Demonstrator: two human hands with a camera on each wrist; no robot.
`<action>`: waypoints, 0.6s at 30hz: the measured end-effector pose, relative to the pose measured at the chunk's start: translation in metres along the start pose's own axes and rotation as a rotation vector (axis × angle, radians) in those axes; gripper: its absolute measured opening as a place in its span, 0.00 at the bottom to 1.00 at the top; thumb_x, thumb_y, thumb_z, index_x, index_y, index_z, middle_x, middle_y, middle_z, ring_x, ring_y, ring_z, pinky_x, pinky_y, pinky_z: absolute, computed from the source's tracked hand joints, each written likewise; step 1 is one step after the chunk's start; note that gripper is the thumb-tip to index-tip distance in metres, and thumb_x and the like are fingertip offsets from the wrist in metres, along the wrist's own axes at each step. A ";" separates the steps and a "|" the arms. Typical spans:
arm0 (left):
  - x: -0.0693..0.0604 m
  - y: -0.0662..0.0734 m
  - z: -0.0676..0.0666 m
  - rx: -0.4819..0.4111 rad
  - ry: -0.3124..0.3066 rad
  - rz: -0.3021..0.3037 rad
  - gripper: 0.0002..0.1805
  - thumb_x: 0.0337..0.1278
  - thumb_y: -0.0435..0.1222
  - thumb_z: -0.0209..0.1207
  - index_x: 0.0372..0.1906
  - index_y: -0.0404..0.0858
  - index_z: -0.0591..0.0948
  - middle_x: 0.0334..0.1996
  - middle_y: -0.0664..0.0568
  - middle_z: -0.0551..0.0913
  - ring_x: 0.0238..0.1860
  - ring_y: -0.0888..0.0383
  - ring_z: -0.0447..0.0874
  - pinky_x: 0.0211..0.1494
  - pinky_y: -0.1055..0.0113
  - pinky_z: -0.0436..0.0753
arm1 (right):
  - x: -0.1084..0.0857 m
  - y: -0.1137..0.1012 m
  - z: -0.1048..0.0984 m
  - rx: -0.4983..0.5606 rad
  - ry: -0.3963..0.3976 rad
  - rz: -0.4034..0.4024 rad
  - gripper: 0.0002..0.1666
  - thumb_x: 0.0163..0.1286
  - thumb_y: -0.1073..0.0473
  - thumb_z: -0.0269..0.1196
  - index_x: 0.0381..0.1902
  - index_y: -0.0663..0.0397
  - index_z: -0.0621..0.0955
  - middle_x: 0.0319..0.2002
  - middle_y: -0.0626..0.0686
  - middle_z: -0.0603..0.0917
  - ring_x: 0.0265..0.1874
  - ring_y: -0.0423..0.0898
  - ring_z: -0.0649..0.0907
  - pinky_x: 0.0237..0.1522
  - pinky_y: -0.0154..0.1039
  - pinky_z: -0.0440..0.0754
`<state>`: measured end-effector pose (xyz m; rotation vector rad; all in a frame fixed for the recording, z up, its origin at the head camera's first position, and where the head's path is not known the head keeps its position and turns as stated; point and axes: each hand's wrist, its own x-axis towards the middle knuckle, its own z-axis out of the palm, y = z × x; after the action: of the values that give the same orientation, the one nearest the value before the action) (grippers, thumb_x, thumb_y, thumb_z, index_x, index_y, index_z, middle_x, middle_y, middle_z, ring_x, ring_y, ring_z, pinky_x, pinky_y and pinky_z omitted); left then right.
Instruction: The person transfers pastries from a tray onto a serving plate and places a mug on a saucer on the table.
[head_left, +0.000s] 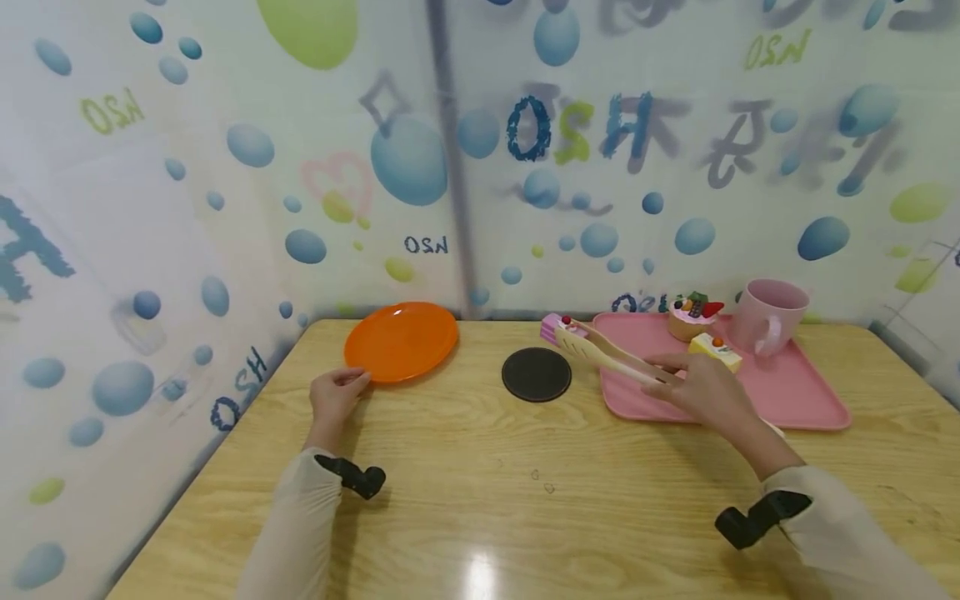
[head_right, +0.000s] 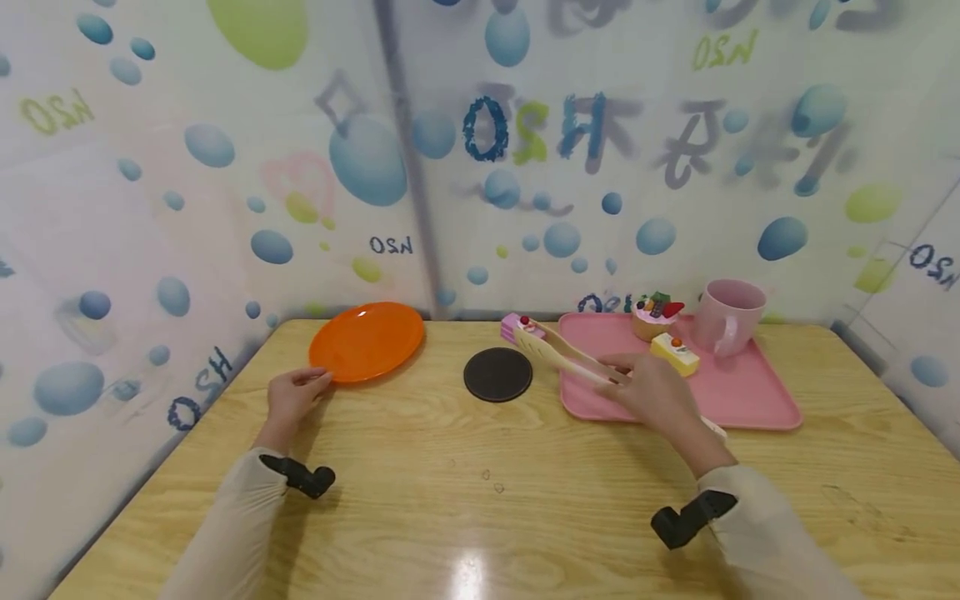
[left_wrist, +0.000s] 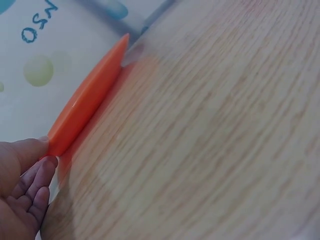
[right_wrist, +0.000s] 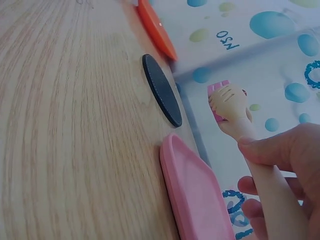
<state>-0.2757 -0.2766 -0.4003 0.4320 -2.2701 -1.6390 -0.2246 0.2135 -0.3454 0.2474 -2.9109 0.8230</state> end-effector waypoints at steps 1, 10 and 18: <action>0.000 0.000 0.000 -0.001 -0.002 0.004 0.17 0.52 0.30 0.63 0.44 0.21 0.78 0.23 0.53 0.81 0.22 0.69 0.77 0.27 0.78 0.76 | 0.001 -0.001 0.000 0.002 0.001 0.001 0.31 0.55 0.46 0.67 0.53 0.57 0.79 0.37 0.59 0.82 0.27 0.48 0.76 0.21 0.37 0.66; 0.000 0.000 0.002 -0.002 0.009 -0.010 0.16 0.51 0.31 0.63 0.43 0.22 0.79 0.21 0.56 0.79 0.22 0.69 0.76 0.27 0.78 0.76 | 0.010 -0.003 0.004 -0.010 0.007 -0.027 0.30 0.56 0.48 0.67 0.52 0.59 0.79 0.34 0.57 0.82 0.27 0.49 0.75 0.25 0.39 0.66; 0.001 -0.001 0.001 -0.034 -0.003 -0.028 0.16 0.52 0.30 0.62 0.44 0.22 0.78 0.22 0.55 0.80 0.22 0.67 0.79 0.28 0.75 0.79 | 0.016 -0.005 0.008 -0.019 -0.004 -0.026 0.30 0.56 0.47 0.67 0.53 0.58 0.79 0.36 0.57 0.82 0.28 0.49 0.76 0.26 0.38 0.67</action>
<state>-0.2772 -0.2766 -0.4019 0.4556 -2.2448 -1.6902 -0.2402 0.2031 -0.3475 0.2852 -2.9114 0.7915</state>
